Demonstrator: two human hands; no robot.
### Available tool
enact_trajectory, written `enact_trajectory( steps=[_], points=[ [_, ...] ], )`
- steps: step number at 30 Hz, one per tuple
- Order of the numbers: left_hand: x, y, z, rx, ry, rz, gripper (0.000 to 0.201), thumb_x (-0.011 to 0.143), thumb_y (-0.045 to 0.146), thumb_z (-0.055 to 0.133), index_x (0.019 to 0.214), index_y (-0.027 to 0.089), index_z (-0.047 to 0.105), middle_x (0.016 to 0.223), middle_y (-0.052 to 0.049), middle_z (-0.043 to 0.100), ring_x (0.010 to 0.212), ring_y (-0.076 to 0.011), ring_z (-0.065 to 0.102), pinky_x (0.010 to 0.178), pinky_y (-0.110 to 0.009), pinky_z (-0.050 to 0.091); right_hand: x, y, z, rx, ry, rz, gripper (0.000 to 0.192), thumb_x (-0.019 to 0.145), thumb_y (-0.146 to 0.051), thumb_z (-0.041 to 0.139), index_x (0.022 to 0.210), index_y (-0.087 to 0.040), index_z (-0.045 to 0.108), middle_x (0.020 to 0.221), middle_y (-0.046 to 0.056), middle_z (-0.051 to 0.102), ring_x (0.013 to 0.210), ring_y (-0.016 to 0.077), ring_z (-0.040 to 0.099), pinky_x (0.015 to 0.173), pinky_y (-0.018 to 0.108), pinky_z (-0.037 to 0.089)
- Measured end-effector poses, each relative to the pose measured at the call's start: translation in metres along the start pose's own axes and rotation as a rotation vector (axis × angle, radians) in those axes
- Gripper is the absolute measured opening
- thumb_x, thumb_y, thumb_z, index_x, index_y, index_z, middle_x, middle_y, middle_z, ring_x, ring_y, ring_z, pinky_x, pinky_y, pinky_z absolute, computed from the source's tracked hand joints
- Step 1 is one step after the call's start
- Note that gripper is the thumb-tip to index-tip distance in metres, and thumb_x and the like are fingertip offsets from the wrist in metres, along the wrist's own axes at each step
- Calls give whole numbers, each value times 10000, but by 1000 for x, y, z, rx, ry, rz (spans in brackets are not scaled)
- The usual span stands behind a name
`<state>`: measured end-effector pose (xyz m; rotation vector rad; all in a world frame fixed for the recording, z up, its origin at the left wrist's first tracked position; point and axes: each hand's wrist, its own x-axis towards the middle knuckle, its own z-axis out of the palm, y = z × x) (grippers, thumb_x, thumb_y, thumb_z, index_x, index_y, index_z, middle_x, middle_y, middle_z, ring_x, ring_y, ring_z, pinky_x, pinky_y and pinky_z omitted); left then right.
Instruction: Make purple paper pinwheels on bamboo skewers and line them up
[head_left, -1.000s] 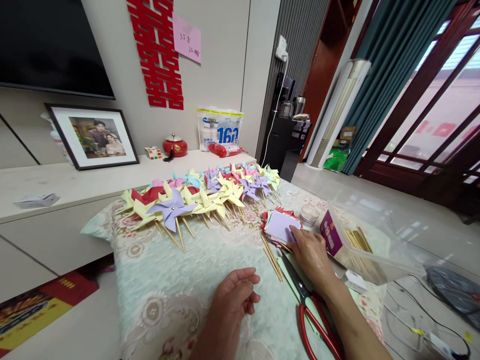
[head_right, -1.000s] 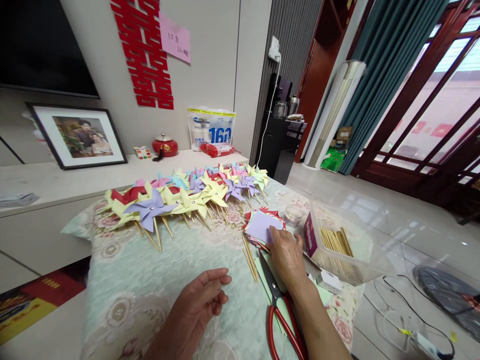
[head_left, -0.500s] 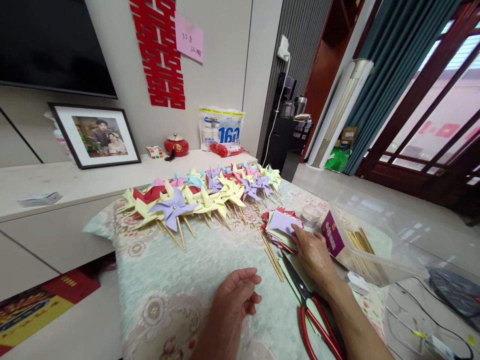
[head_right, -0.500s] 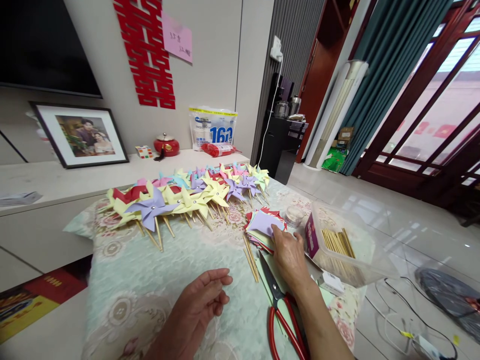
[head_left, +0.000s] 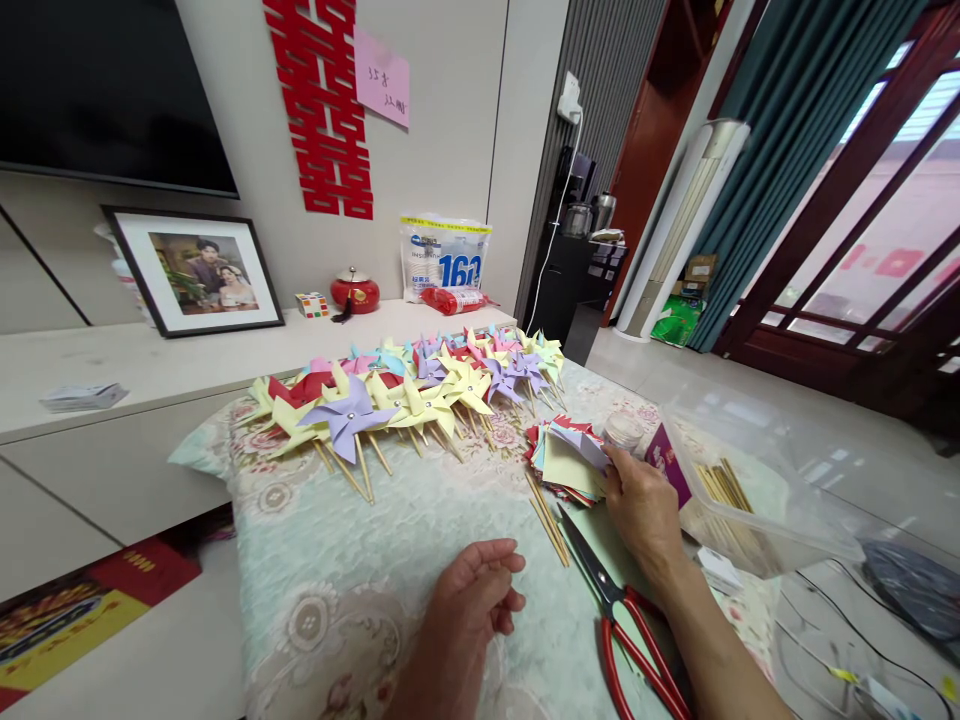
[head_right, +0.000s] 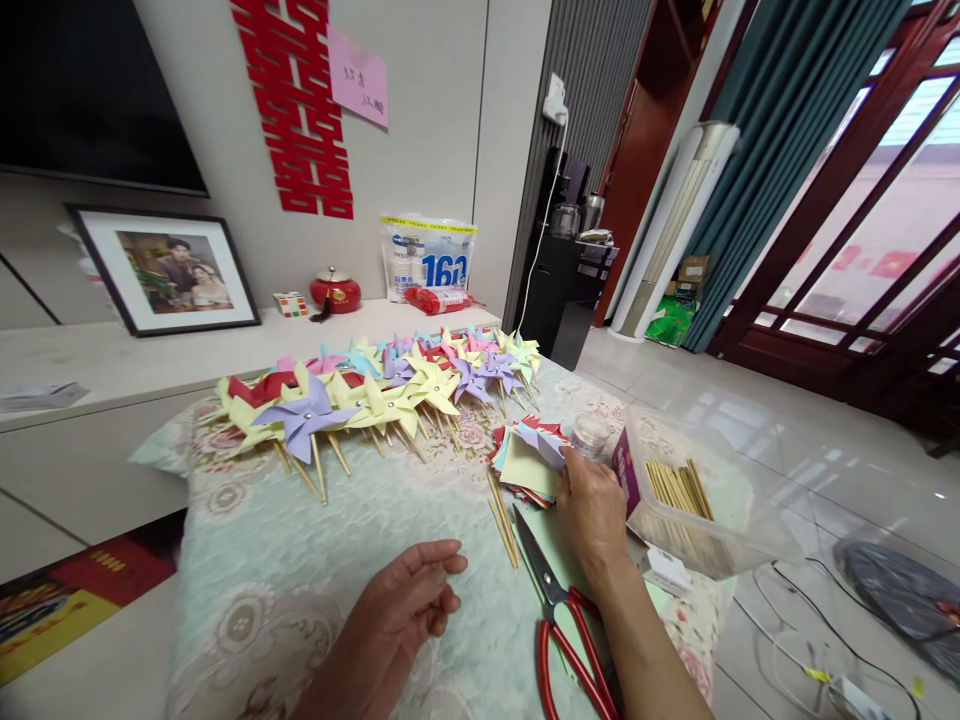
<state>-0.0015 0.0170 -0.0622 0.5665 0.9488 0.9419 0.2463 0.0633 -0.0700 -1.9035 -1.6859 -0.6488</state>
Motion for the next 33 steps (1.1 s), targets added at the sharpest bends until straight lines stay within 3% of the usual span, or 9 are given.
enact_trajectory(
  steps=[4, 10, 14, 17, 19, 24, 26, 29, 33],
  points=[
    [0, 0, 0, 5, -8, -3, 281, 651, 221, 708, 917, 135, 683, 942, -80, 684, 610, -117, 578, 561, -263, 385, 0, 1, -1, -1, 110, 15, 312, 862, -136, 479, 1059, -150, 720, 855, 98, 778, 690, 236, 695, 634, 303, 476],
    [0, -3, -1, 23, -13, 11, 299, 653, 237, 696, 930, 127, 677, 953, -84, 682, 623, -119, 575, 572, -267, 389, 3, 5, -10, -13, 289, 51, 271, 907, -171, 479, 1032, -154, 719, 852, 92, 779, 713, 236, 701, 655, 308, 486],
    [1, -3, -1, 32, -17, 24, 307, 647, 243, 704, 929, 123, 678, 957, -90, 682, 615, -116, 571, 564, -264, 389, 6, -3, -27, 39, 373, -69, 230, 912, -130, 510, 1025, -156, 709, 855, 87, 767, 762, 225, 704, 697, 304, 504],
    [1, 1, -2, 49, -27, 35, 323, 678, 281, 710, 956, 121, 671, 982, -103, 686, 631, -121, 589, 566, -258, 404, 8, -20, -44, 141, 357, -228, 210, 920, -89, 523, 1044, -155, 679, 877, 85, 754, 814, 221, 693, 802, 335, 512],
    [1, 8, -5, 67, -24, 34, 353, 723, 333, 699, 1004, 123, 659, 1015, -120, 689, 670, -145, 620, 580, -265, 435, 5, -37, -56, 220, 264, -313, 221, 928, -69, 511, 1068, -160, 655, 887, 80, 740, 831, 216, 676, 849, 354, 499],
    [1, 29, -23, 162, 35, 80, 471, 861, 551, 506, 1092, 157, 619, 1103, -156, 685, 806, -236, 669, 642, -343, 524, -23, -89, -75, 369, -217, -549, 291, 961, -15, 389, 998, -167, 635, 784, 47, 668, 730, 194, 591, 776, 346, 455],
    [2, 34, -34, 329, 25, 200, 412, 877, 511, 490, 1126, 206, 613, 1177, -135, 673, 913, -254, 666, 701, -352, 532, -37, -107, -78, 370, -375, -637, 278, 973, -26, 396, 907, -181, 618, 757, 27, 649, 683, 180, 556, 773, 347, 437],
    [4, 38, -49, 523, 114, 243, 450, 783, 361, 628, 1204, 206, 591, 1265, -131, 630, 905, -253, 645, 798, -388, 509, -50, -123, -81, 383, -562, -739, 208, 965, -67, 475, 848, -192, 592, 790, 17, 660, 703, 178, 553, 810, 363, 427],
    [0, 42, -60, 1008, 138, 384, 389, 763, 278, 562, 1125, 160, 643, 1186, -122, 623, 880, -245, 612, 817, -408, 491, -45, -118, -88, 543, -773, -698, 81, 939, -166, 573, 925, -214, 637, 910, 26, 696, 863, 202, 607, 846, 366, 443]
  ],
)
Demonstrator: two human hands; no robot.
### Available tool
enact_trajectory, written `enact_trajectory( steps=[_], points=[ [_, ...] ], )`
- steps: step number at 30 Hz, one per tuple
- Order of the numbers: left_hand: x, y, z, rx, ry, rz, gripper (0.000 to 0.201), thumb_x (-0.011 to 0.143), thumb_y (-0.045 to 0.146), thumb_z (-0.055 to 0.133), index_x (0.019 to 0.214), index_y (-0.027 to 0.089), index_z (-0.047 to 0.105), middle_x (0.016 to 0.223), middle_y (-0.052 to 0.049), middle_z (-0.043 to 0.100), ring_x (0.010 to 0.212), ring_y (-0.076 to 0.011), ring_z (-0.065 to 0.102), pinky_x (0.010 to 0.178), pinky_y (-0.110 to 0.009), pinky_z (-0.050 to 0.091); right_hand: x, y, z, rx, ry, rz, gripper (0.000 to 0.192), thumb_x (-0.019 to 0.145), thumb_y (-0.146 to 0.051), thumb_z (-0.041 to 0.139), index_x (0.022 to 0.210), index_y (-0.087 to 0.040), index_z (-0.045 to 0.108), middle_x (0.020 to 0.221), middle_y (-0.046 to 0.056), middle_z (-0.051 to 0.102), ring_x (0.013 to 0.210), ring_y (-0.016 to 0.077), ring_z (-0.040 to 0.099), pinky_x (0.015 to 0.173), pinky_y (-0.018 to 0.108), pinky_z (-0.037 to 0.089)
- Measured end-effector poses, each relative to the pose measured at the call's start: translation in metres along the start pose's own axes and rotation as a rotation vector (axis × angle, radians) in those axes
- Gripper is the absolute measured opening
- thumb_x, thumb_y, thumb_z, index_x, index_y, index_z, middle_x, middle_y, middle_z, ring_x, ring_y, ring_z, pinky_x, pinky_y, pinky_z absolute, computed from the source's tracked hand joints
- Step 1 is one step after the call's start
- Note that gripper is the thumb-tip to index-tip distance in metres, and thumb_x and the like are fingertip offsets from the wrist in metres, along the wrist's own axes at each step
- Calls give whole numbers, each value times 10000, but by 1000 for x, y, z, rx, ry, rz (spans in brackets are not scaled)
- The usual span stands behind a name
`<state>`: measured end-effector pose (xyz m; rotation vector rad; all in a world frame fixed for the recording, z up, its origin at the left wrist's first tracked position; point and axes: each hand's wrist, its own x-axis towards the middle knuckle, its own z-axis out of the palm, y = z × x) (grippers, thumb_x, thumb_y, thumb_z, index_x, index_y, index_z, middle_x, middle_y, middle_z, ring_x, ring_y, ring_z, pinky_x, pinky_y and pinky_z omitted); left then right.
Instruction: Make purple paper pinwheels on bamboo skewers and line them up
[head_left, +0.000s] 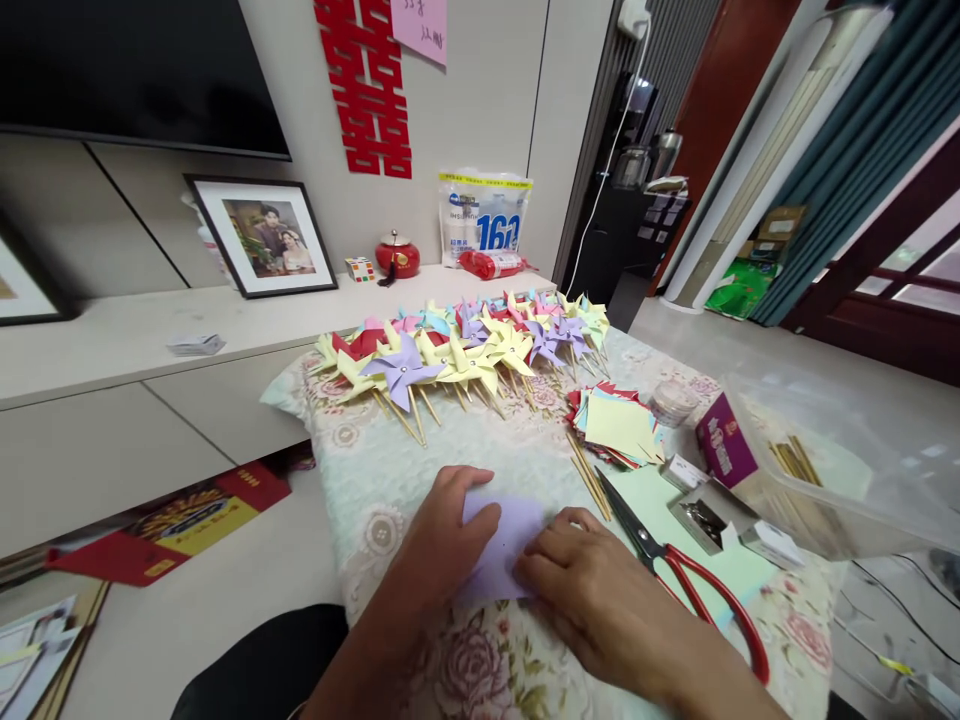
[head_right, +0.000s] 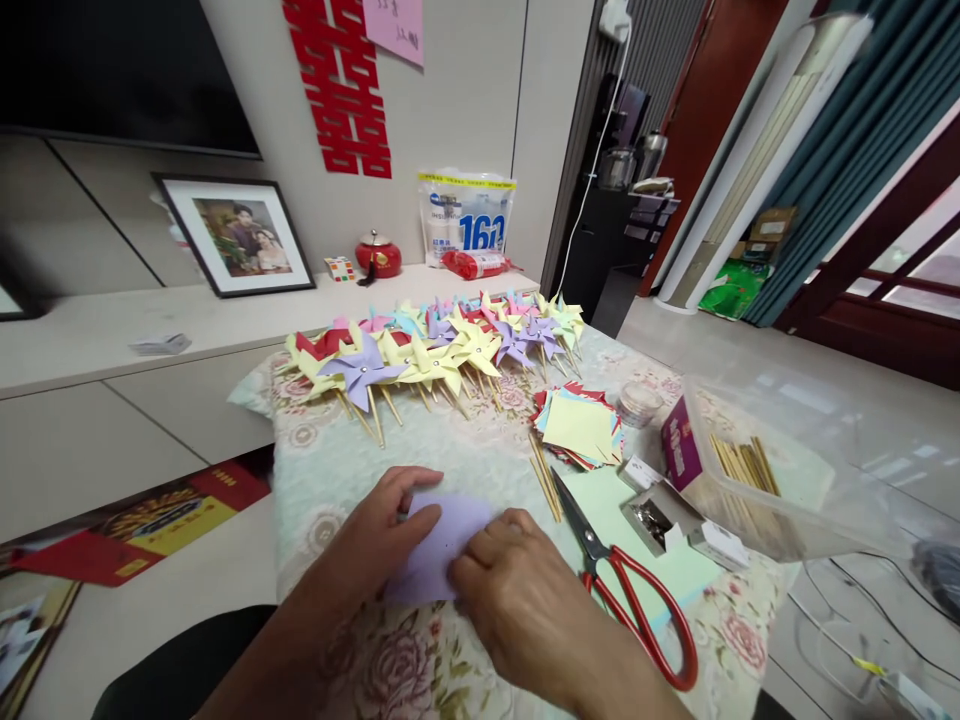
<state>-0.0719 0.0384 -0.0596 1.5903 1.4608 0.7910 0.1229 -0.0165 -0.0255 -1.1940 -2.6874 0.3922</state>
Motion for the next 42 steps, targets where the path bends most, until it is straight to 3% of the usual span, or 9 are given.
enact_trajectory(
  steps=[4, 7, 10, 14, 16, 21, 28, 36, 42],
  points=[
    [-14, 0, -8, 181, -10, 127, 302, 811, 224, 488, 1064, 176, 646, 1173, -110, 614, 1039, -274, 572, 884, -443, 469, -6, 21, -13, 224, 112, 73, 258, 965, -317, 581, 1201, -229, 634, 1132, 68, 705, 1056, 224, 632, 928, 363, 480],
    [-31, -3, -3, 346, 0, 216, 285, 816, 230, 531, 1073, 185, 646, 1164, -110, 636, 1092, -315, 539, 942, -539, 425, -6, 39, -8, 207, 245, 164, 246, 1002, -280, 505, 1190, -209, 645, 1128, 88, 717, 1042, 225, 653, 915, 367, 511],
    [-49, -10, 10, 518, -30, 435, 454, 698, 163, 637, 1152, 162, 639, 1202, -133, 649, 1110, -352, 545, 924, -550, 437, -3, 51, 3, 147, 305, 215, 223, 980, -241, 523, 1155, -198, 655, 1096, 95, 727, 1012, 240, 668, 878, 382, 534],
    [-62, -20, 26, 789, 78, 684, 482, 734, 23, 548, 1197, 127, 630, 1161, -136, 697, 1083, -357, 589, 892, -529, 445, 1, 56, 14, 153, 327, 224, 223, 968, -218, 529, 1150, -180, 651, 1082, 91, 727, 993, 227, 677, 864, 370, 540],
    [-63, -22, 29, 885, 149, 737, 453, 779, -14, 500, 1190, 118, 637, 1120, -135, 717, 1069, -359, 604, 881, -526, 440, 1, 57, 16, 161, 334, 223, 223, 968, -221, 529, 1148, -177, 651, 1070, 85, 729, 987, 220, 679, 859, 361, 541],
    [-60, -20, 28, 996, 161, 732, 359, 845, 1, 488, 1150, 85, 659, 1049, -160, 723, 1019, -375, 625, 876, -555, 444, 1, 57, 17, 176, 324, 219, 218, 967, -217, 524, 1137, -189, 658, 1058, 75, 726, 982, 211, 673, 863, 355, 537],
    [-47, -17, 26, 1015, 35, 645, 261, 842, -17, 506, 961, 126, 689, 907, -120, 704, 795, -276, 634, 711, -431, 512, 1, 57, 17, 211, 292, 216, 258, 952, -160, 508, 1156, -209, 657, 1100, 85, 704, 1035, 226, 642, 912, 399, 521],
    [-34, -31, 12, 657, 147, 668, 286, 872, 1, 465, 930, 168, 690, 854, -67, 688, 773, -225, 619, 708, -363, 523, -1, 60, 15, 216, 274, 98, 536, 826, -19, 499, 1322, -215, 555, 1314, 107, 608, 1250, 253, 519, 1057, 487, 436],
    [-35, -25, 6, 430, 63, 597, 344, 859, 8, 404, 926, 169, 700, 874, -78, 699, 822, -226, 644, 731, -353, 527, -2, 53, 9, 213, 140, 65, 545, 846, -83, 577, 1369, -229, 529, 1345, 118, 567, 1259, 287, 477, 1033, 510, 417]
  ],
)
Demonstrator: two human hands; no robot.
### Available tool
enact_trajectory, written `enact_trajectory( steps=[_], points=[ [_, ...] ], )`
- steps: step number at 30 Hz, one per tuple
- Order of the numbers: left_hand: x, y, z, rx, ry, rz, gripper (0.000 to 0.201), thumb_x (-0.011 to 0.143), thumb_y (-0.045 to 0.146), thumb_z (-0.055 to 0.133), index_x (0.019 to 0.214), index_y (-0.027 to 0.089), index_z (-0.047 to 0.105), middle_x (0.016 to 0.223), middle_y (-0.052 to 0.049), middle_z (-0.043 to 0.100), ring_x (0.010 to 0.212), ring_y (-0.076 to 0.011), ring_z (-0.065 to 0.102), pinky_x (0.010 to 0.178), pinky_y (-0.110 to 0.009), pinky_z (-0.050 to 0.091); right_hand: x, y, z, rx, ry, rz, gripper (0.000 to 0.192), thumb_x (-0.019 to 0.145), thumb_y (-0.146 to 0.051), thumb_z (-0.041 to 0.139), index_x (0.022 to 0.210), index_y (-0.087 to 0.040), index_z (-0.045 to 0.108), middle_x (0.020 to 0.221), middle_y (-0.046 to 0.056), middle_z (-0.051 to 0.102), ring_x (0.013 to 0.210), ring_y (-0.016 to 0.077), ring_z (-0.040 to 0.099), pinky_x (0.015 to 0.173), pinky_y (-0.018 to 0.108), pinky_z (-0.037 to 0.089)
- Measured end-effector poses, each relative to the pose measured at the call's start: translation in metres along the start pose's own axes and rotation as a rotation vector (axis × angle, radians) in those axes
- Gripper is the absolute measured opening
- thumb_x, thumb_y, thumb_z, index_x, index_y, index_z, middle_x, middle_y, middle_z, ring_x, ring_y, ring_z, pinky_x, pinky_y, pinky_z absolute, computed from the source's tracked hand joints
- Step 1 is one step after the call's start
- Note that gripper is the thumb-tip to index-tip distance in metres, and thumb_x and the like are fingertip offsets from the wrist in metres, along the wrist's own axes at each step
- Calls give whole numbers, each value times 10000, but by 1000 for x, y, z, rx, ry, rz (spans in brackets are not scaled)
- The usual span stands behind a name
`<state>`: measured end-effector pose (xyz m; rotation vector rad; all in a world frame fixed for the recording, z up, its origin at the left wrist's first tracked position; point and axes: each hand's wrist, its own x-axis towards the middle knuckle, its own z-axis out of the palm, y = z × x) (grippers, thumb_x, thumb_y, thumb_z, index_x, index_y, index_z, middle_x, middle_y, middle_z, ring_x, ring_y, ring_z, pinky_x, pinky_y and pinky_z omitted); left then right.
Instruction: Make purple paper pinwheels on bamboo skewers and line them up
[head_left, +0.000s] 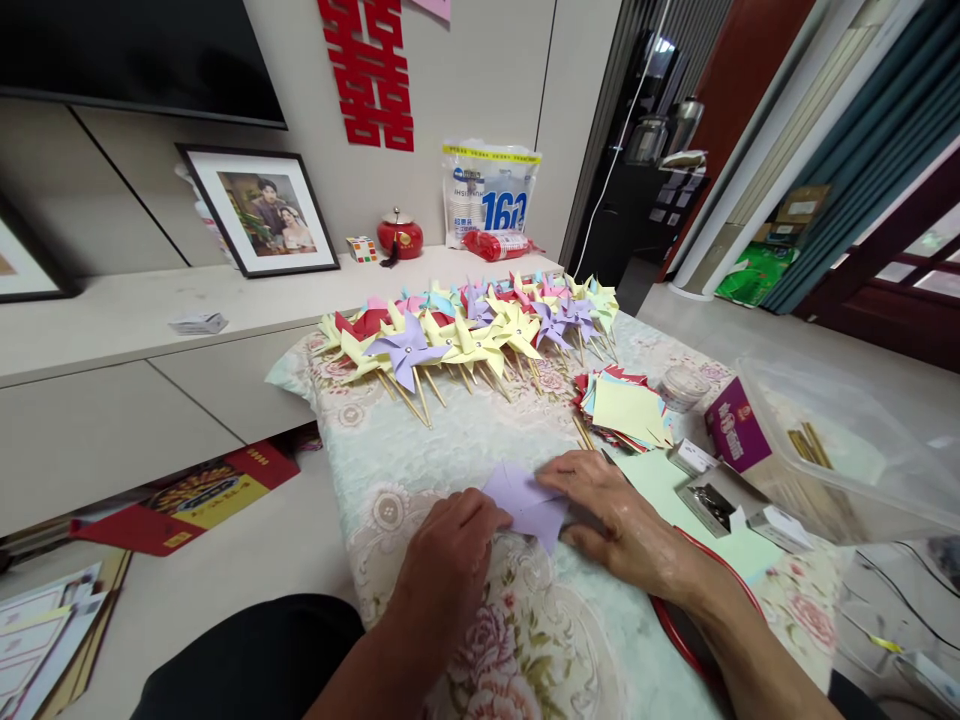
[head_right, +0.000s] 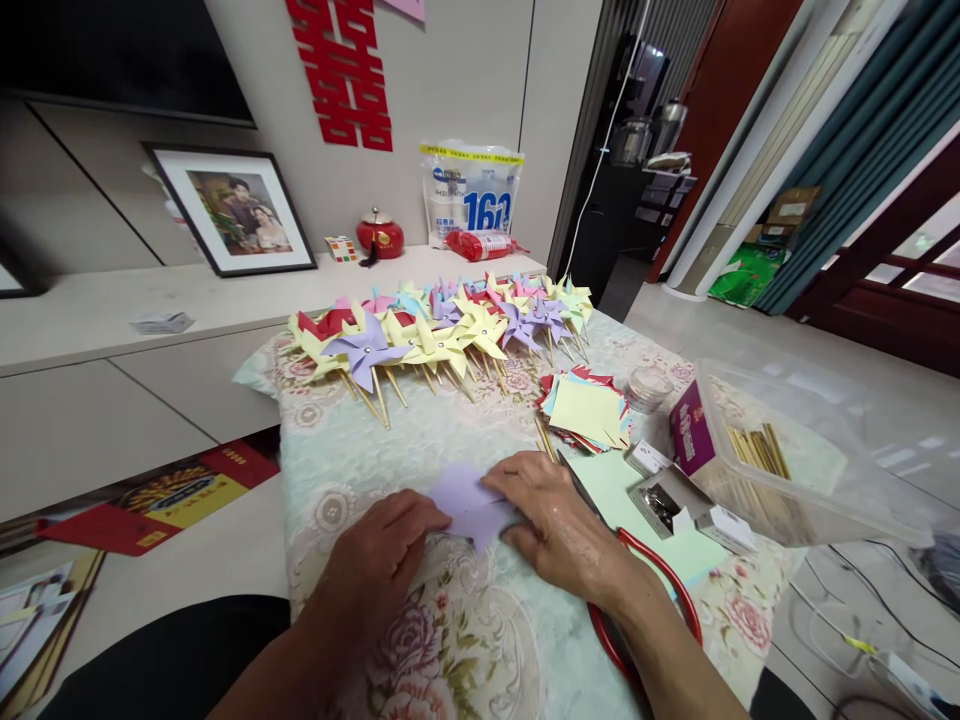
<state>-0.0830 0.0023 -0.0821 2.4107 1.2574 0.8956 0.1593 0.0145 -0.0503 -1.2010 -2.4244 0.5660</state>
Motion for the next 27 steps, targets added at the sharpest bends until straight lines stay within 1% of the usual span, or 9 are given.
enact_trajectory(
  steps=[4, 7, 11, 15, 18, 21, 23, 25, 27],
  points=[
    [3, 5, -8, -171, -73, -136, 340, 847, 27, 410, 927, 185, 700, 876, -61, 703, 833, -208, 664, 740, -329, 516, 2, -3, -1, 9, -41, 19, 492, 848, -79, 602, 1314, -238, 573, 1175, 77, 663, 1100, 255, 568, 984, 460, 428],
    [5, 5, -12, -281, -90, -230, 306, 843, 57, 441, 901, 213, 698, 858, -36, 711, 799, -192, 669, 732, -311, 502, 2, -2, -1, 51, -43, 17, 442, 896, -117, 588, 1318, -246, 570, 1076, 55, 702, 1022, 229, 612, 959, 425, 437],
    [7, 5, -11, -355, -87, -375, 281, 811, 77, 489, 914, 228, 702, 877, -26, 733, 811, -206, 677, 750, -321, 487, 2, -1, 2, 104, -26, 10, 357, 965, -194, 537, 1317, -247, 565, 1017, 45, 720, 977, 213, 636, 944, 400, 450],
    [10, 8, -10, -358, -87, -480, 246, 836, 141, 519, 980, 218, 702, 876, -43, 736, 792, -221, 670, 762, -345, 474, 2, -1, 5, 143, -8, 57, 329, 978, -244, 550, 1307, -239, 578, 1004, 41, 729, 964, 214, 648, 913, 378, 467],
    [12, 10, -10, -319, -103, -506, 259, 816, 141, 544, 1012, 209, 698, 876, -49, 720, 811, -227, 655, 781, -359, 464, 2, 0, 8, 164, 19, 97, 340, 972, -244, 561, 1312, -230, 583, 999, 36, 734, 947, 206, 656, 898, 360, 471],
    [13, 12, -10, -301, -132, -489, 266, 780, 156, 603, 1021, 211, 699, 903, -48, 710, 861, -239, 636, 796, -369, 451, 2, -1, 10, 161, 49, 140, 341, 966, -223, 550, 1305, -217, 590, 947, 27, 734, 883, 193, 665, 849, 328, 484],
    [14, 13, -9, -282, -152, -459, 185, 785, 210, 641, 958, 215, 707, 892, -45, 705, 878, -250, 621, 796, -373, 438, 3, -2, 11, 156, 54, 168, 333, 961, -217, 545, 1289, -216, 599, 906, 17, 726, 833, 184, 663, 795, 302, 491],
    [14, 13, -8, -233, -156, -433, 82, 817, 259, 633, 841, 212, 696, 845, -44, 694, 867, -255, 605, 780, -374, 422, 3, -3, 12, 156, 53, 191, 319, 955, -210, 545, 1267, -217, 610, 880, 6, 720, 801, 176, 659, 758, 284, 489],
    [15, 14, -6, -177, -154, -423, 138, 860, 281, 590, 767, 207, 660, 804, -46, 676, 847, -254, 592, 759, -370, 410, 4, -4, 12, 161, 50, 208, 312, 950, -199, 545, 1254, -217, 615, 867, -3, 716, 788, 169, 657, 739, 272, 484]
  ],
)
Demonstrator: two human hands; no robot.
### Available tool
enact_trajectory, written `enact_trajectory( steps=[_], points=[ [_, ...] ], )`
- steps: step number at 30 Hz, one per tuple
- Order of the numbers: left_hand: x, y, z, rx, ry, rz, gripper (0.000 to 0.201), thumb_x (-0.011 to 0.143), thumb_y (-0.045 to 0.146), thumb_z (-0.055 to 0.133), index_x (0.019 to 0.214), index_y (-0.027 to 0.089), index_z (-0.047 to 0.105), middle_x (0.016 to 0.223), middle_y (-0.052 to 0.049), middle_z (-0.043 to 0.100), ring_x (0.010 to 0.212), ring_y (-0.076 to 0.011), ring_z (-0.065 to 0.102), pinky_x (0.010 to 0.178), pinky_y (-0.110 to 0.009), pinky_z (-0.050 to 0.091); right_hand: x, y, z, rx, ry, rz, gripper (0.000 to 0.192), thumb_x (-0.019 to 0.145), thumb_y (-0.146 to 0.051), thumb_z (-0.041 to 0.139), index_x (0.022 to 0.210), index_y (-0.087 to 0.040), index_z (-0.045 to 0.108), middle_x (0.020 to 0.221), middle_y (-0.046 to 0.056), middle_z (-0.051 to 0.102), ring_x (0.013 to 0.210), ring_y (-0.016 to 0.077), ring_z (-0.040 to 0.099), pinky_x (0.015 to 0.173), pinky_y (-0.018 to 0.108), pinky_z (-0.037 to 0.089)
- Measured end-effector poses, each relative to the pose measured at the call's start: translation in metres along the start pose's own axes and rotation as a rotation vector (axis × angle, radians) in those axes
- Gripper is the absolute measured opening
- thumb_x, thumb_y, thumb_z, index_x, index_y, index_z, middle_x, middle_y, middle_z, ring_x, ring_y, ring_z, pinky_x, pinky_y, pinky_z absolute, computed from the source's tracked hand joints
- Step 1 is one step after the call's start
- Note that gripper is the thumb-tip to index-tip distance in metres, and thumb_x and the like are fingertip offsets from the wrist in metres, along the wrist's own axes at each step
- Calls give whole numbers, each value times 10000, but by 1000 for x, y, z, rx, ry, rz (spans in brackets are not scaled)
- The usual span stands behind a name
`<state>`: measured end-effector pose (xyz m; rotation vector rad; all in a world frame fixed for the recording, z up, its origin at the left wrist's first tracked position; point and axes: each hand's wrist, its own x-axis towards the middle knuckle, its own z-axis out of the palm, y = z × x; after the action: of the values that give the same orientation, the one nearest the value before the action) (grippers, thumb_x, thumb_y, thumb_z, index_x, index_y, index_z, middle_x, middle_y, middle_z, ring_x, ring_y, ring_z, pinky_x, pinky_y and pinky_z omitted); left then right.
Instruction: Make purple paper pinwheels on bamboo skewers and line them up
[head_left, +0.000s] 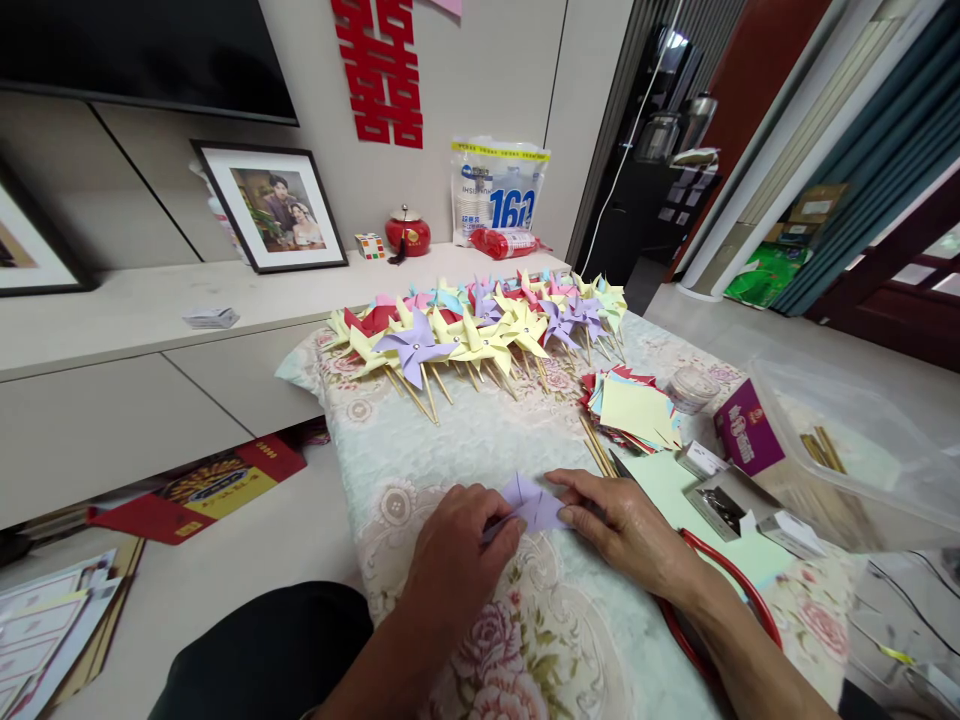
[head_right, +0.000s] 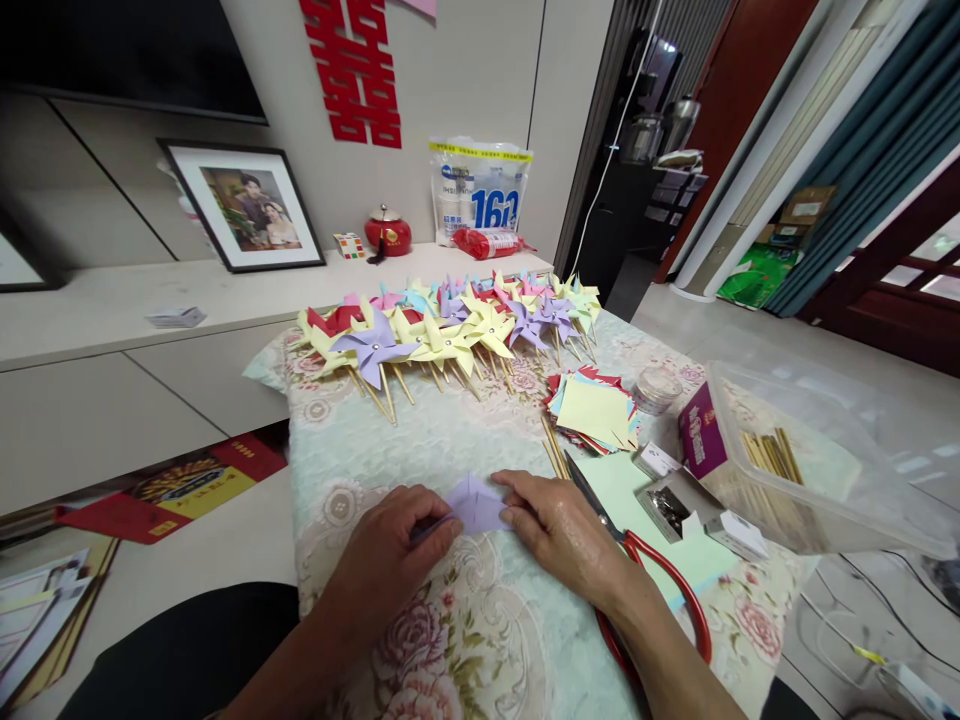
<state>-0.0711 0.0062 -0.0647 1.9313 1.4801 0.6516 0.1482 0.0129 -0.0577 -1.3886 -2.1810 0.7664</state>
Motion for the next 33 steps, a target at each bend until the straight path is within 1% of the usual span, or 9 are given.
enact_trajectory(
  steps=[3, 6, 9, 11, 18, 23, 27, 30, 33],
  points=[
    [1, 1, 3, 56, 7, -42, 163, 896, 290, 547, 800, 200, 644, 807, -51, 663, 843, -252, 588, 743, -361, 405, 1, -1, 0, 3, -6, 6, 313, 949, -184, 539, 1253, -208, 614, 881, -2, 718, 801, 165, 661, 744, 267, 481],
    [1, 3, 5, 100, 3, -106, 152, 902, 261, 538, 941, 193, 668, 875, -65, 668, 880, -258, 598, 763, -364, 415, 2, -1, 1, -13, -5, 3, 318, 945, -176, 542, 1254, -188, 614, 940, 23, 723, 845, 175, 667, 783, 282, 486],
    [2, 5, 7, 140, 6, -132, 226, 903, 235, 536, 1088, 196, 660, 939, -78, 666, 923, -266, 605, 785, -373, 433, 3, 2, 3, -35, 14, -9, 352, 939, -169, 549, 1287, -172, 594, 1000, 52, 719, 899, 192, 667, 822, 305, 493],
    [2, 6, 8, 164, 15, -135, 260, 905, 234, 538, 1140, 199, 645, 953, -81, 663, 937, -269, 608, 793, -377, 443, 4, 5, 5, -50, 26, -30, 385, 936, -159, 549, 1320, -173, 568, 1053, 70, 708, 943, 203, 658, 852, 326, 495],
    [3, 7, 9, 252, 17, -146, 281, 912, 229, 540, 1179, 190, 620, 960, -84, 670, 947, -272, 616, 815, -383, 465, 3, 7, 7, -124, 35, -107, 487, 941, -120, 512, 1419, -203, 475, 1120, 103, 649, 1015, 231, 619, 880, 385, 510],
    [4, 12, 7, 275, -6, -157, 281, 934, 229, 513, 1190, 177, 616, 977, -98, 679, 957, -277, 624, 835, -397, 474, 2, 4, 5, -135, 7, -155, 468, 934, -74, 483, 1376, -221, 531, 1173, 103, 625, 1066, 222, 608, 924, 369, 511],
    [4, 13, 7, 301, -11, -167, 288, 963, 230, 459, 1201, 171, 612, 976, -107, 686, 949, -282, 633, 835, -408, 479, 2, 2, 6, -156, -14, -163, 432, 940, -79, 470, 1335, -220, 575, 1195, 107, 606, 1060, 216, 612, 918, 358, 520],
    [3, 12, 8, 334, -5, -177, 286, 954, 221, 477, 1202, 176, 611, 959, -99, 690, 948, -286, 638, 823, -404, 483, 3, 2, 7, -178, -14, -161, 453, 937, -77, 467, 1360, -216, 555, 1206, 114, 603, 1069, 221, 614, 925, 365, 523],
    [3, 12, 9, 360, 14, -165, 275, 946, 222, 496, 1192, 182, 612, 958, -90, 696, 964, -285, 640, 820, -394, 485, 3, 2, 8, -207, -18, -171, 419, 943, -90, 459, 1320, -209, 597, 1211, 125, 601, 1051, 227, 628, 907, 370, 534]
  ],
)
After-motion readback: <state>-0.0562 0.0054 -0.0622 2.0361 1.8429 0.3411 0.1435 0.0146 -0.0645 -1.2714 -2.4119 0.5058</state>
